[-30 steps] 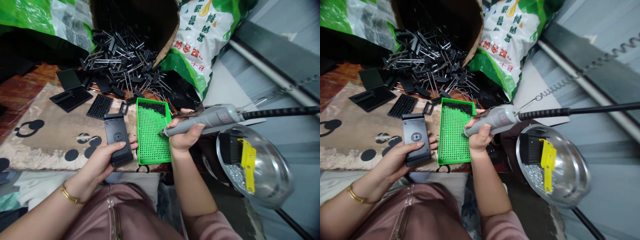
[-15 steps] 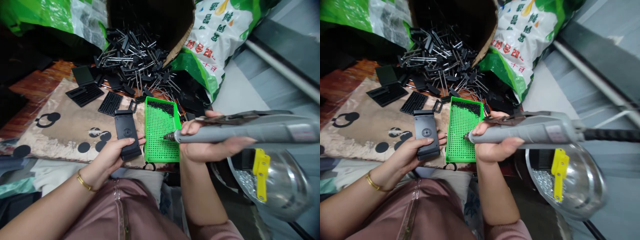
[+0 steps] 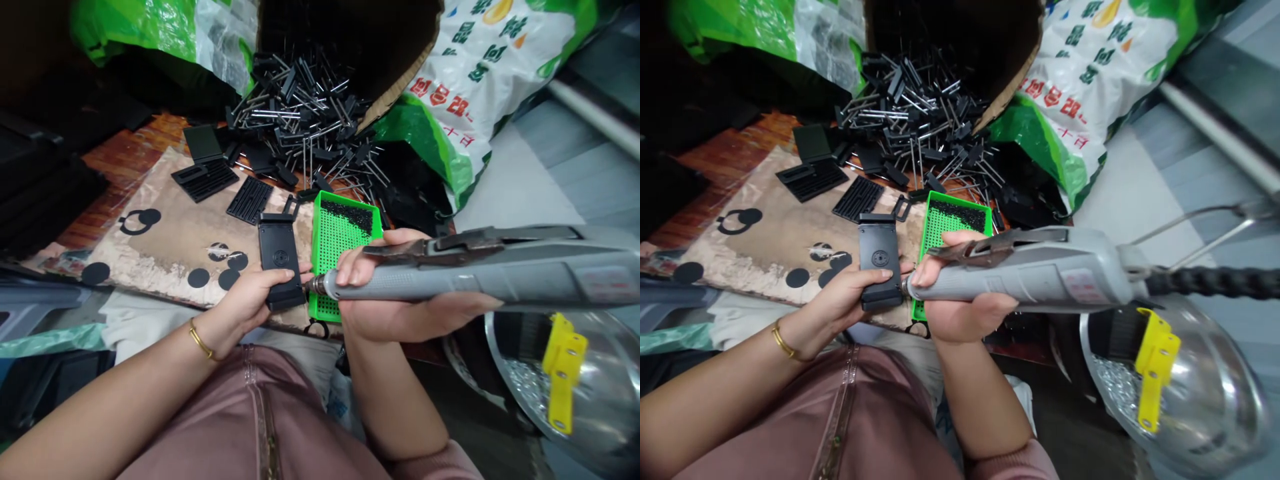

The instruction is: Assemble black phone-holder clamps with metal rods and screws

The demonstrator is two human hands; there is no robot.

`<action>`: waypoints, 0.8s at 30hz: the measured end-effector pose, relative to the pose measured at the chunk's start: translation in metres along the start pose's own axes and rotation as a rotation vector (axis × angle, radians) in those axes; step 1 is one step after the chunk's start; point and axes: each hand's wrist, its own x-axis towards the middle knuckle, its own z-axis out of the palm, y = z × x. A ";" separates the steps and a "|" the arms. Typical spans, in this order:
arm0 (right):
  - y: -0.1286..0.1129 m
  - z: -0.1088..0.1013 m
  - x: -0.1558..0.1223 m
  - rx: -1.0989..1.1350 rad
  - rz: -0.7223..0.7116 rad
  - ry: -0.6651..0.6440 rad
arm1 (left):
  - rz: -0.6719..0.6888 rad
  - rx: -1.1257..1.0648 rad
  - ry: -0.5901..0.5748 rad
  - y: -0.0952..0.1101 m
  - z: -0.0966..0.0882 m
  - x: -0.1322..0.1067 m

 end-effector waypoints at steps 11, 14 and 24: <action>0.003 0.001 0.000 -0.130 -0.029 -0.011 | -0.001 0.003 -0.003 0.000 0.001 0.002; 0.006 0.002 -0.001 -0.091 -0.017 -0.017 | 0.001 -0.005 0.007 0.000 0.002 0.001; 0.000 -0.007 -0.003 0.040 0.091 -0.231 | 0.038 -0.044 0.058 0.000 0.008 -0.002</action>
